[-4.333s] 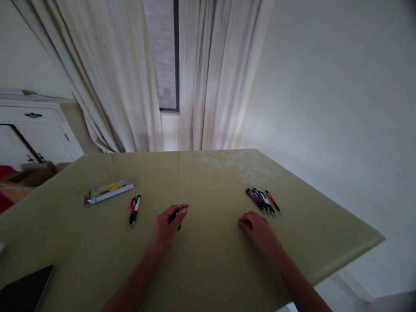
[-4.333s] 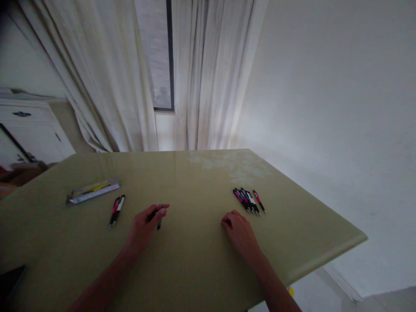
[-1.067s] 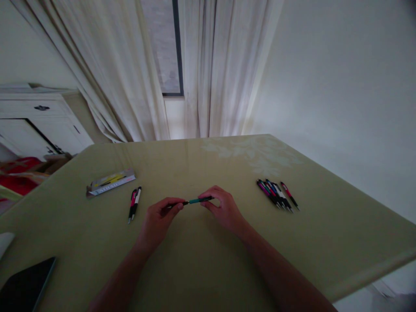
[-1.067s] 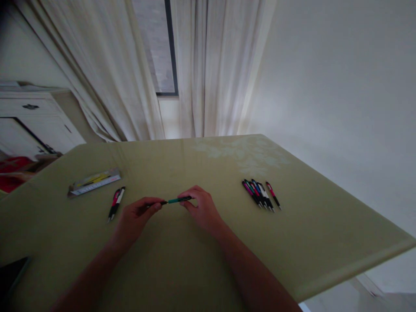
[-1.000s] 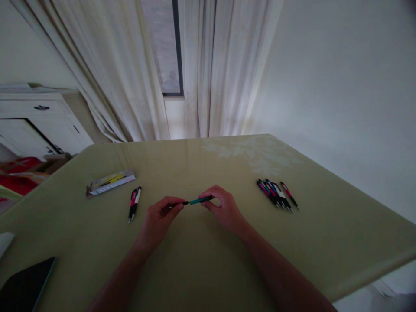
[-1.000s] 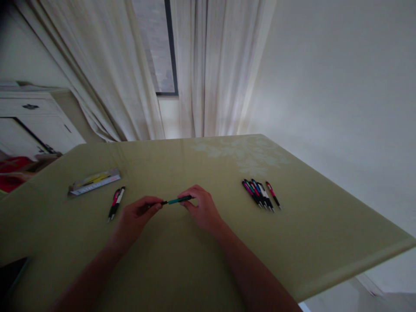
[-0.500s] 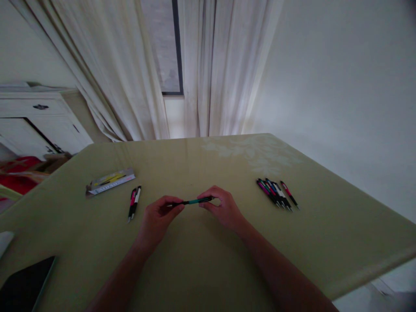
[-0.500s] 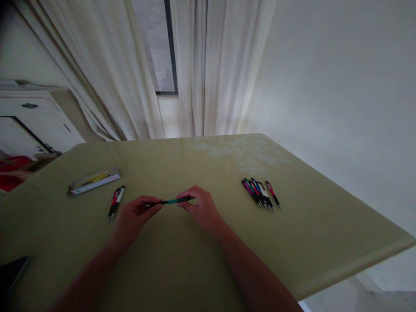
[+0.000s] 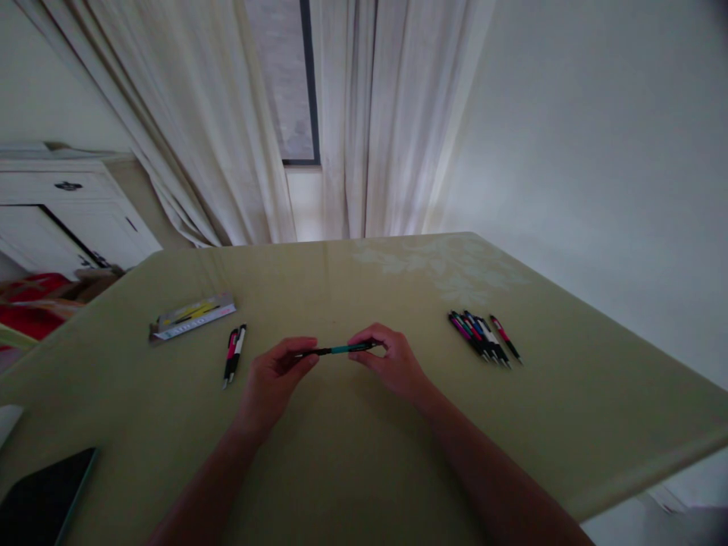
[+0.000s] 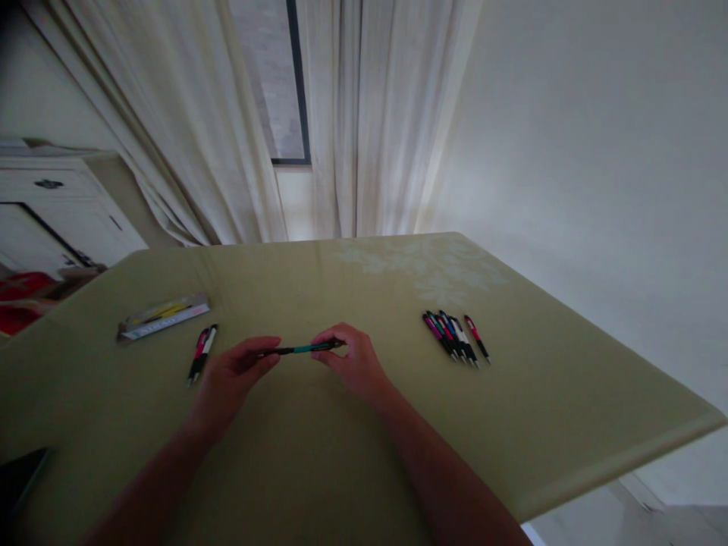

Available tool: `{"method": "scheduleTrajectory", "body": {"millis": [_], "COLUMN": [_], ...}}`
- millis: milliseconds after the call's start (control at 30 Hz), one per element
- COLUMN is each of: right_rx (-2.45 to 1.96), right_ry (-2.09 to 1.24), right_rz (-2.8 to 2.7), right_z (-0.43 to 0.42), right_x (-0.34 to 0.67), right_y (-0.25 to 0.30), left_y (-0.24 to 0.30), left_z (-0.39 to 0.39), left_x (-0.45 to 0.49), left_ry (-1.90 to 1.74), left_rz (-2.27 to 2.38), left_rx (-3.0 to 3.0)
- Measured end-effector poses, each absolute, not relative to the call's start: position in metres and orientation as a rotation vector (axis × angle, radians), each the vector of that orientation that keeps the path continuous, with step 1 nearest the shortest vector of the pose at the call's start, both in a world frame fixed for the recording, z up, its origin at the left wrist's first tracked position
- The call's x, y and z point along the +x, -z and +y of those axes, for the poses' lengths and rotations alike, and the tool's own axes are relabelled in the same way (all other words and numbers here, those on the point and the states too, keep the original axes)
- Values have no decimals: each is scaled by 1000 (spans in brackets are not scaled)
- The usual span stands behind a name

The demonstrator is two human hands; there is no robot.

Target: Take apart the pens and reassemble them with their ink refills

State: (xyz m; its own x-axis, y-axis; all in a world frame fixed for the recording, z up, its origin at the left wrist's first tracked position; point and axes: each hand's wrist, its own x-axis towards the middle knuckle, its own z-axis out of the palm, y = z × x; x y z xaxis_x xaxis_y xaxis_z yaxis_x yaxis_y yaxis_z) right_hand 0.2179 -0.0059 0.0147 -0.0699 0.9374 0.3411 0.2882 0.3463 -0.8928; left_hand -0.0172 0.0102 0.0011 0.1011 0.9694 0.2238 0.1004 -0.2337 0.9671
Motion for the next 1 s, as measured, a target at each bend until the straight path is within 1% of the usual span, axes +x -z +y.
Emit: {"method": "scheduleTrajectory", "body": {"millis": [200, 433, 733, 867, 1000], "right_rx": [-1153, -1150, -1248, -1175, -1053], "right_ry": [-832, -774, -907, -864, -842], "right_rz": [-1579, -1601, -1638, -1634, -1580], "right_z": [-6, -5, -3, -2, 0], "right_x": [217, 218, 219, 220, 222], "right_y": [-16, -15, -10, -9, -9], "left_y": [-3, -4, -6, -4, -4], "left_z": [10, 9, 9, 7, 5], "left_x": [-17, -15, -16, -14, -10], "left_ry": [-1197, -1146, -1176, -1127, -1115], "left_rz": [1162, 1170, 1197, 1239, 1183], "left_rx": [1472, 1429, 1535, 1486, 1337]}}
